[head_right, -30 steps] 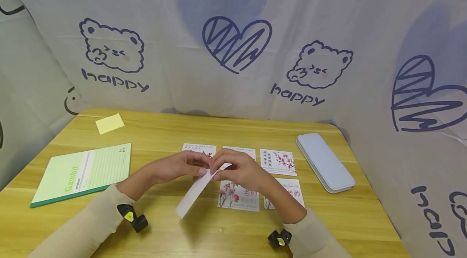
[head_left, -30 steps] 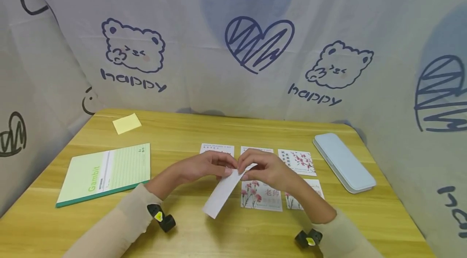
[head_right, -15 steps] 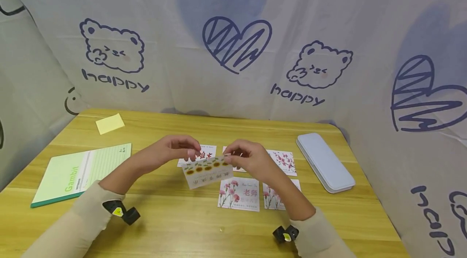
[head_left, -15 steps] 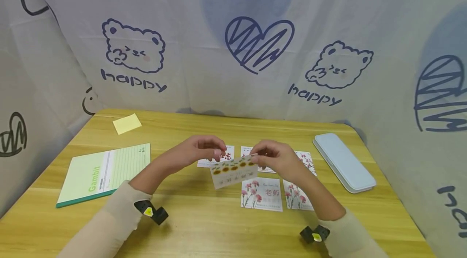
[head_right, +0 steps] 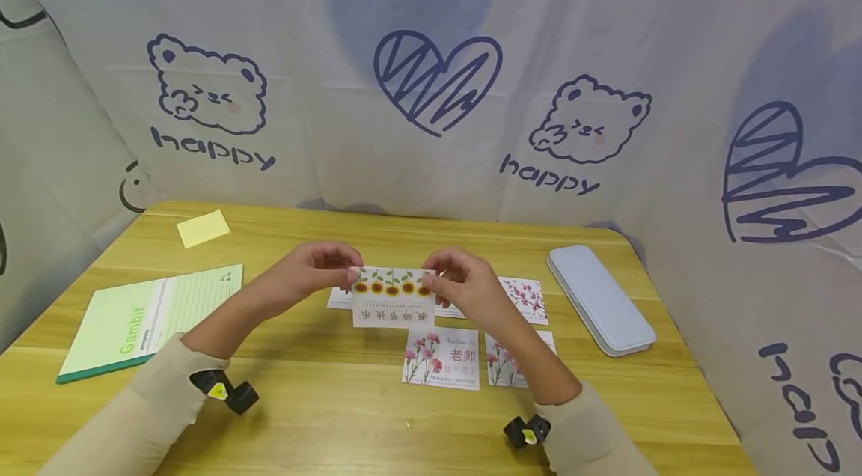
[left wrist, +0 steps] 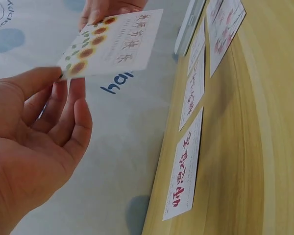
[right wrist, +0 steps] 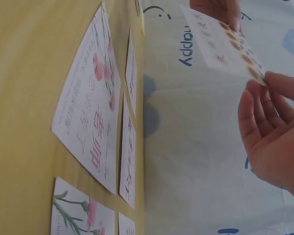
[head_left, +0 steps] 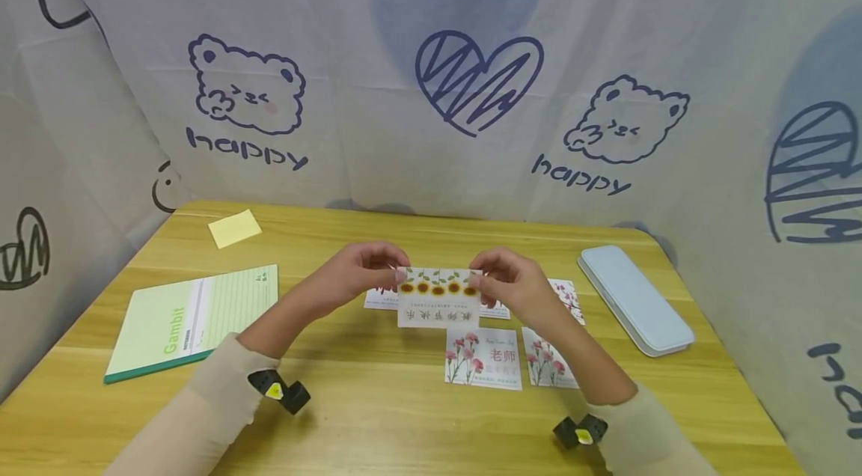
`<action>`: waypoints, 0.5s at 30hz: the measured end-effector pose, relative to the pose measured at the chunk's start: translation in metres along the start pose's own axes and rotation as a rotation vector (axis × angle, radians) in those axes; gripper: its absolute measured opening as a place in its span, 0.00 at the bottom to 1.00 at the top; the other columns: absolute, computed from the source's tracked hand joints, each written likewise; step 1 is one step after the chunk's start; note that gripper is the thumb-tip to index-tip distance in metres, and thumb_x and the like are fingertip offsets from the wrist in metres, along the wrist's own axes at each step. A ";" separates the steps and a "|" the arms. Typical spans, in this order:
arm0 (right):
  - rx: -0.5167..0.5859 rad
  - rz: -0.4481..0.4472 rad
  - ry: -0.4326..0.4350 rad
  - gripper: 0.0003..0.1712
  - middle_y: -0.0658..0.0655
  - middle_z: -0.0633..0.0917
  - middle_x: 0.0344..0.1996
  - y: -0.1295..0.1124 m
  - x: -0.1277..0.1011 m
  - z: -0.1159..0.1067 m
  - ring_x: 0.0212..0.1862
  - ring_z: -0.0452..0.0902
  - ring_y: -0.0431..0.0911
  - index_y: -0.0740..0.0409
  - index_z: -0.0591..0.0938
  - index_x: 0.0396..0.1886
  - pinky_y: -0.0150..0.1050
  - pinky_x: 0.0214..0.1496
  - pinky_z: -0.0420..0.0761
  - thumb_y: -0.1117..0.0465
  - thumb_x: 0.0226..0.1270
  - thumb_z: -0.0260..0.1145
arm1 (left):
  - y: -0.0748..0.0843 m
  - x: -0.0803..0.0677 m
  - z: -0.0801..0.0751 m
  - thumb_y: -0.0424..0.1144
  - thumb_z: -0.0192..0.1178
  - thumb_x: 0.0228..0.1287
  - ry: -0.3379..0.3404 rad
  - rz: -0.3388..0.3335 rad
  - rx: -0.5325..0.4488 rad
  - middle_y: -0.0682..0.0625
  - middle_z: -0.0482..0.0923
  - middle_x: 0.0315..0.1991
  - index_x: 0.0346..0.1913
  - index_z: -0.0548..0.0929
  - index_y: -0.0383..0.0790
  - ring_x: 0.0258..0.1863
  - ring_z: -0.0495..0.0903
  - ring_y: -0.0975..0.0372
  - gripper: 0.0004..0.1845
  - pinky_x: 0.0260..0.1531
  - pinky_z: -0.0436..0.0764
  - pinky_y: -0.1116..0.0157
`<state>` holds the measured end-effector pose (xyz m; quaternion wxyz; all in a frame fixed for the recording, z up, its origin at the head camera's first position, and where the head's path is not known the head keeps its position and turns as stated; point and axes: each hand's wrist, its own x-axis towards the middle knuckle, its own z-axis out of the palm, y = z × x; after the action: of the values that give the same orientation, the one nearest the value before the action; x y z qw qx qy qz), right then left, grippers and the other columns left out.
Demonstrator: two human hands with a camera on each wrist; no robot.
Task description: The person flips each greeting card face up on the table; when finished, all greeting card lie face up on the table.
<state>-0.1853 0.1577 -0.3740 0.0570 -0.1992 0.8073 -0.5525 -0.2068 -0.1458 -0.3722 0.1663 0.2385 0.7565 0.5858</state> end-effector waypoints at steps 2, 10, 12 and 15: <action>-0.031 -0.006 -0.025 0.13 0.56 0.84 0.39 -0.001 0.000 0.003 0.35 0.80 0.50 0.53 0.81 0.51 0.40 0.38 0.83 0.54 0.72 0.67 | -0.001 0.001 0.004 0.39 0.62 0.71 0.018 0.006 0.012 0.46 0.83 0.42 0.52 0.82 0.37 0.43 0.82 0.56 0.12 0.45 0.81 0.62; -0.163 -0.041 -0.132 0.16 0.51 0.84 0.37 -0.007 -0.003 0.028 0.37 0.79 0.46 0.50 0.81 0.57 0.36 0.37 0.81 0.53 0.72 0.66 | 0.001 0.003 0.029 0.39 0.61 0.72 -0.037 0.014 0.038 0.45 0.83 0.41 0.51 0.83 0.39 0.42 0.82 0.55 0.10 0.45 0.82 0.62; -0.186 -0.065 -0.127 0.16 0.51 0.84 0.36 -0.007 -0.003 0.032 0.35 0.78 0.45 0.52 0.81 0.57 0.34 0.36 0.79 0.55 0.72 0.66 | 0.001 0.004 0.033 0.39 0.61 0.72 -0.032 0.015 0.024 0.46 0.82 0.41 0.53 0.82 0.38 0.42 0.82 0.56 0.12 0.45 0.82 0.62; -0.168 -0.074 -0.101 0.15 0.52 0.84 0.36 -0.007 -0.003 0.033 0.34 0.78 0.44 0.52 0.82 0.57 0.33 0.35 0.79 0.57 0.72 0.66 | 0.001 0.005 0.033 0.39 0.61 0.72 -0.002 0.018 0.015 0.45 0.82 0.41 0.56 0.80 0.36 0.42 0.83 0.56 0.14 0.44 0.82 0.63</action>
<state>-0.1700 0.1277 -0.3810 0.0605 -0.2606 0.8390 -0.4738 -0.1932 -0.1164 -0.3797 0.1597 0.2473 0.7586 0.5812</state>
